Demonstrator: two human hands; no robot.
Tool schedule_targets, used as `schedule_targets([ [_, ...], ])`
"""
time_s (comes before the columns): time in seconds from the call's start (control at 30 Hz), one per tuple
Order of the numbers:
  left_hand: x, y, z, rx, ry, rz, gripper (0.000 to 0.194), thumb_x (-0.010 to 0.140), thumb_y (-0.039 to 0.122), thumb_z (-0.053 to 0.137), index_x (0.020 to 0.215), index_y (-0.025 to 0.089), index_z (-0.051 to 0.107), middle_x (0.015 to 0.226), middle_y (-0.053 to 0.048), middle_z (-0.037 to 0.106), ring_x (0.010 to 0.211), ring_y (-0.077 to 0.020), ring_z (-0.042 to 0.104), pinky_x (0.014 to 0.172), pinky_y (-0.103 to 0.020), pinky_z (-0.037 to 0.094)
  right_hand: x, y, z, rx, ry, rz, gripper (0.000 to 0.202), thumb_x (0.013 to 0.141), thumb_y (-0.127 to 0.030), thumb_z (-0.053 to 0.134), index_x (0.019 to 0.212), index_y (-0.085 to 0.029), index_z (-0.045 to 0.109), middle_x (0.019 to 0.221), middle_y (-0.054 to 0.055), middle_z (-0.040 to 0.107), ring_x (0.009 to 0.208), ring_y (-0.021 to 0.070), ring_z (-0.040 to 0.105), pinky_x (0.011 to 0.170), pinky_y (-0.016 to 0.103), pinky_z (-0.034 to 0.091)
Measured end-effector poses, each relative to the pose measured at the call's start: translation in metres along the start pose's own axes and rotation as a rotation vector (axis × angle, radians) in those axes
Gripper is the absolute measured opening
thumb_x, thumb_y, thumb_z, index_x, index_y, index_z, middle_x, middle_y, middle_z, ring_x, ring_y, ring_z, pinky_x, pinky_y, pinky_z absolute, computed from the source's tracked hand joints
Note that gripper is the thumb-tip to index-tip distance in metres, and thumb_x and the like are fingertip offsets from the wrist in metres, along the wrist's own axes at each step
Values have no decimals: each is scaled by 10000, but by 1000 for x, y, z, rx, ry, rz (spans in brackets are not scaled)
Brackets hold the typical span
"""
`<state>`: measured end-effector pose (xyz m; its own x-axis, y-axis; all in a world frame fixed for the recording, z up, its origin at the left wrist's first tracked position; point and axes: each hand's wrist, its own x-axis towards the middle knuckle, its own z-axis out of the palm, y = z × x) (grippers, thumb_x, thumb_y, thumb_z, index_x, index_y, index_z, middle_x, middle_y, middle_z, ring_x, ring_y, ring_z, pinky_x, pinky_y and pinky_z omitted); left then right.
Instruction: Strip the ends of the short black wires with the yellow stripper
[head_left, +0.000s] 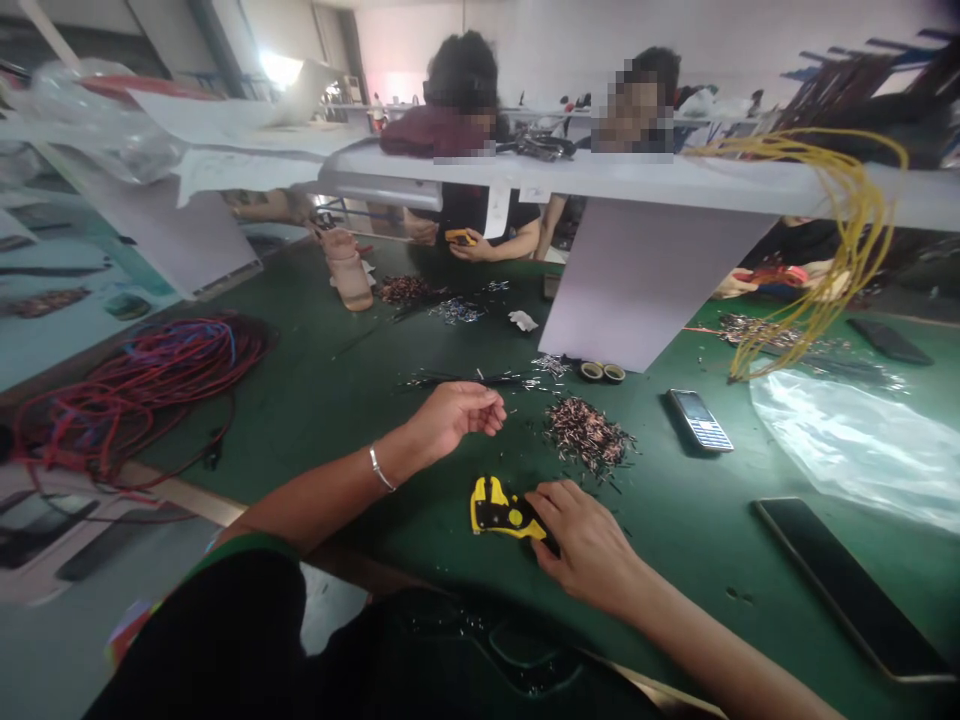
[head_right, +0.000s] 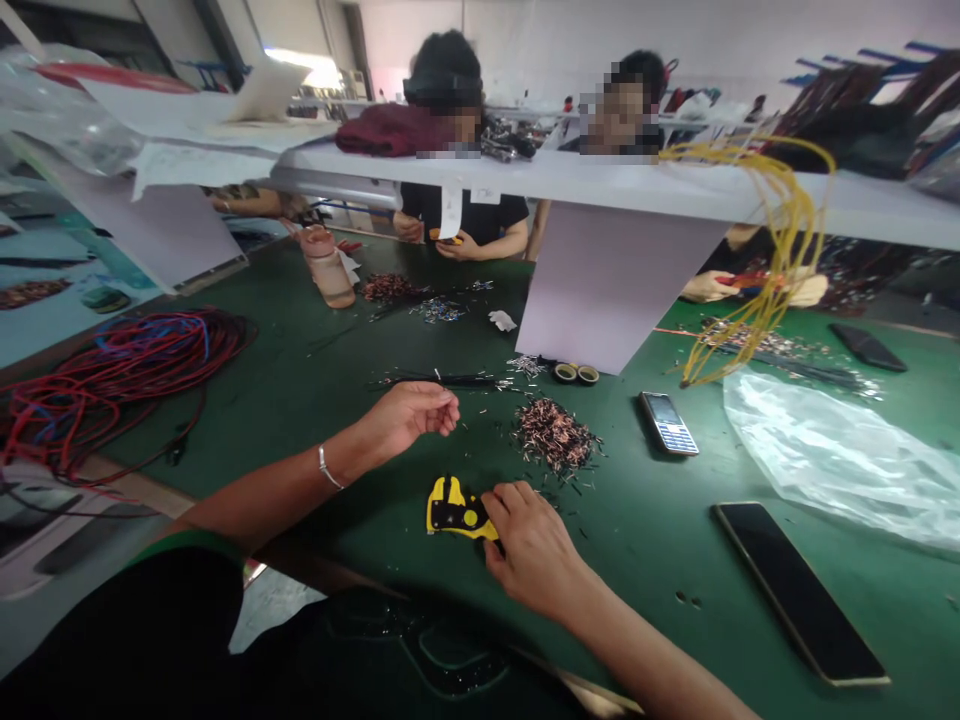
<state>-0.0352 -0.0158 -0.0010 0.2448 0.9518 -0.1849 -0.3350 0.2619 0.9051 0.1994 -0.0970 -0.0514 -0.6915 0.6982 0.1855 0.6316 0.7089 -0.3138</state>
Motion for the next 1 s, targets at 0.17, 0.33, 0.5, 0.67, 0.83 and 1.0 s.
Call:
schedule_targets([
  [0.17, 1, 0, -3, -2, -15, 9, 159, 748, 227, 714, 707, 81, 663, 671, -71, 677, 558, -117, 613, 583, -265, 475, 1, 4, 6, 32, -32, 62, 519, 674, -152, 586, 1193, -149, 600, 1141, 151, 604, 1026, 309, 553, 871, 456, 503],
  [0.33, -1, 7, -2, -16, 13, 21, 136, 737, 215, 710, 726, 87, 663, 671, -65, 673, 567, -121, 613, 568, -263, 466, 6, 11, 7, 204, 35, 89, 507, 590, -104, 556, 1089, -168, 620, 1066, 125, 617, 991, 289, 568, 867, 439, 499],
  [0.5, -2, 23, -5, 17, 48, 85, 121, 751, 210, 693, 733, 93, 669, 676, -58, 672, 572, -120, 609, 579, -266, 461, 7, 20, -6, 662, 59, 216, 449, 600, -134, 548, 1038, -206, 617, 1014, 82, 640, 949, 256, 596, 859, 394, 483],
  [0.67, -1, 36, -7, 48, 60, 158, 112, 767, 209, 679, 738, 102, 687, 694, -53, 680, 569, -121, 607, 594, -274, 462, 7, 24, -7, 1232, 81, 461, 416, 597, -253, 554, 996, -190, 652, 908, 66, 675, 811, 237, 599, 722, 338, 486],
  [0.83, 2, 37, -3, 60, 56, 156, 109, 771, 208, 674, 730, 108, 688, 688, -53, 678, 564, -119, 601, 591, -272, 461, 10, 20, -6, 1449, 174, 475, 427, 602, -303, 558, 1003, -189, 651, 962, 92, 668, 797, 239, 605, 750, 355, 509],
  [1.0, 7, 29, 1, 50, 50, 114, 99, 760, 199, 680, 727, 107, 690, 680, -55, 677, 564, -121, 602, 584, -267, 457, 4, 17, -5, 1407, 197, 501, 470, 579, -273, 557, 1039, -201, 623, 965, 92, 655, 871, 259, 601, 805, 374, 509],
])
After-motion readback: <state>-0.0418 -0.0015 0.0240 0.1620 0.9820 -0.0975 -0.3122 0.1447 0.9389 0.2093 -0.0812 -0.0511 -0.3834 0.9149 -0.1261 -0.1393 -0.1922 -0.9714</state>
